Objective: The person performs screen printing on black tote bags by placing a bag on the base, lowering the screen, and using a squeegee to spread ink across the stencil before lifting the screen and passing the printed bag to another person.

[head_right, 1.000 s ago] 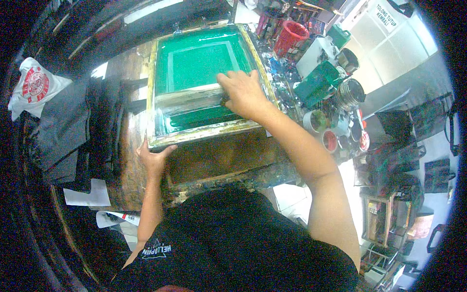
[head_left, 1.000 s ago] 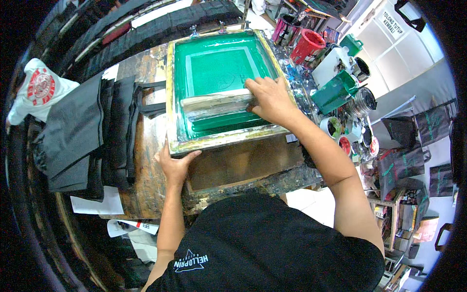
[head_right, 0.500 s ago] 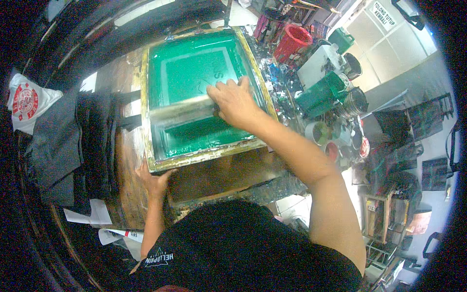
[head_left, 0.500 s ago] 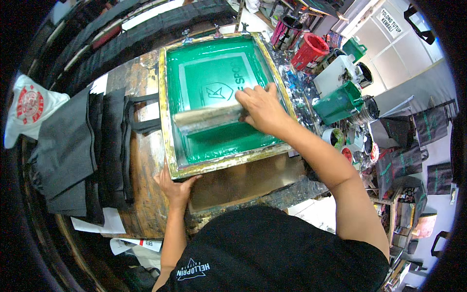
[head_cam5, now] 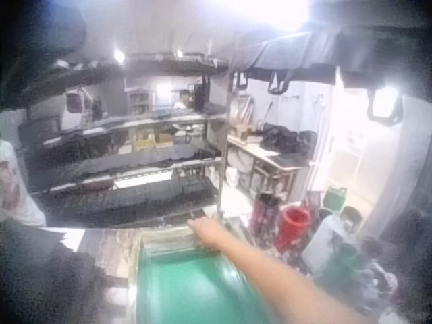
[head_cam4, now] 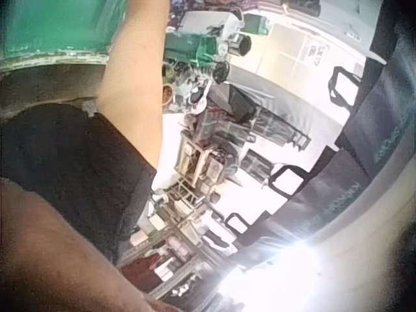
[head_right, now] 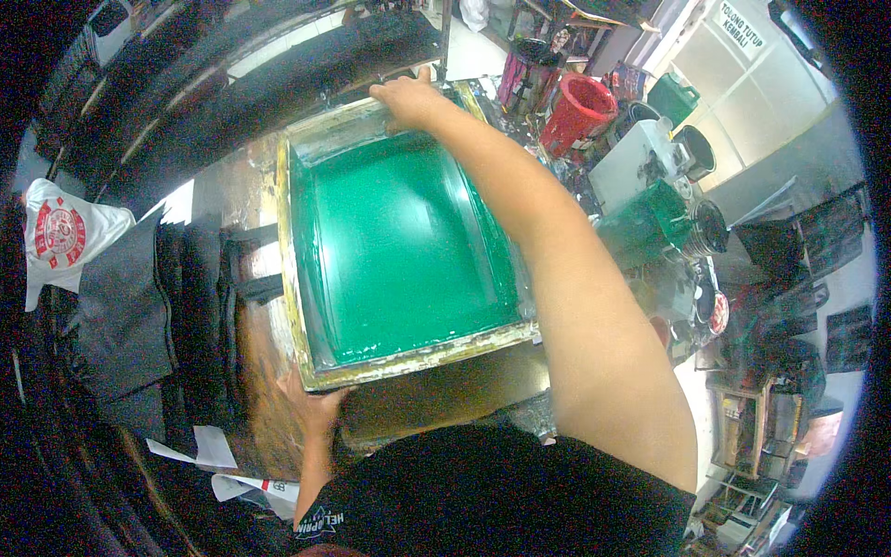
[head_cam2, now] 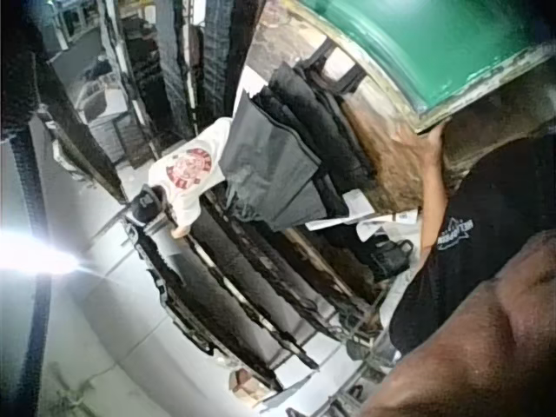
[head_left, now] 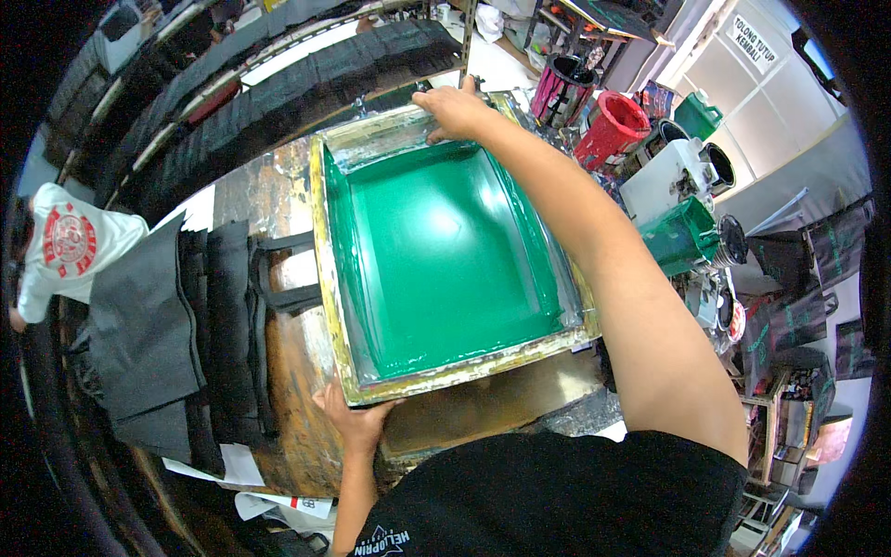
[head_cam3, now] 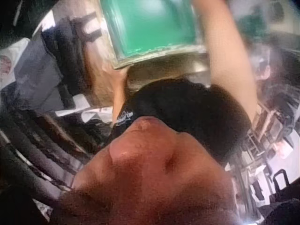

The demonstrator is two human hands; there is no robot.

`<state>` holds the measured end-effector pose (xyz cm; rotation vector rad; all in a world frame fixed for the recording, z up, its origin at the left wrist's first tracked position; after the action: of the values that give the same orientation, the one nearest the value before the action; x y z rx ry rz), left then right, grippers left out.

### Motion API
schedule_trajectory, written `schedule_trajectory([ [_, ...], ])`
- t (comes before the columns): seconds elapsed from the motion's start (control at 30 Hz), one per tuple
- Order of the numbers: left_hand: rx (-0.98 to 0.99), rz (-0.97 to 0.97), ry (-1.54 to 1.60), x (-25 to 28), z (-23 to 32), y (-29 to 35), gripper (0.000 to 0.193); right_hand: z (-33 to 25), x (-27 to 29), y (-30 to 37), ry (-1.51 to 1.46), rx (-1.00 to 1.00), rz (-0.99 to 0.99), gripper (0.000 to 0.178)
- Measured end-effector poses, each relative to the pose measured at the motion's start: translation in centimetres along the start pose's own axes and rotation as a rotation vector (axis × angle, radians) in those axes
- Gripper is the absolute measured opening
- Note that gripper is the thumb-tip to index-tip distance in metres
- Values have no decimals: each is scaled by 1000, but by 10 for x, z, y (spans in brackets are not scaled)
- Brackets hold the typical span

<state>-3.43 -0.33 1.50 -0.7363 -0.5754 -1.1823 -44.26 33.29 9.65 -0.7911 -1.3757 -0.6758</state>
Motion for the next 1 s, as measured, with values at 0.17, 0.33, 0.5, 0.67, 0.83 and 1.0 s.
schedule_trajectory([
  [0.17, 1, 15, -124, 1, 0, -1, 110, 16, 2, -22, -47, -22, -67, 72],
  [0.33, 61, -72, -249, 10, 7, -6, 112, 7, 17, -6, -23, -25, 51, 65],
  [0.5, -163, 15, -182, 27, 39, -66, 114, -14, 14, 17, 128, -17, 283, 50],
  [0.67, -471, 71, -95, -10, 92, -184, 90, -25, -19, 31, 227, -19, 426, 38],
  [0.83, -737, 335, -265, -81, 152, -299, 76, -22, -18, 34, 195, -3, 419, 40],
  [1.0, -558, 199, -412, -129, 138, -335, 57, -32, -11, 43, 217, 21, 409, 44],
])
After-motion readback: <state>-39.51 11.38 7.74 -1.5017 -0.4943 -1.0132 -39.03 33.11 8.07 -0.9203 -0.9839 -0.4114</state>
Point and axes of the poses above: each hand's wrist, its own y-axis away from the middle knuckle, its own x-axis out of the back of the hand, z = x × y, the point moved 3 cm from there along -y, towards the middle knuckle, and after that the axes turned 10 degrees about x, right-handed, at the moved point
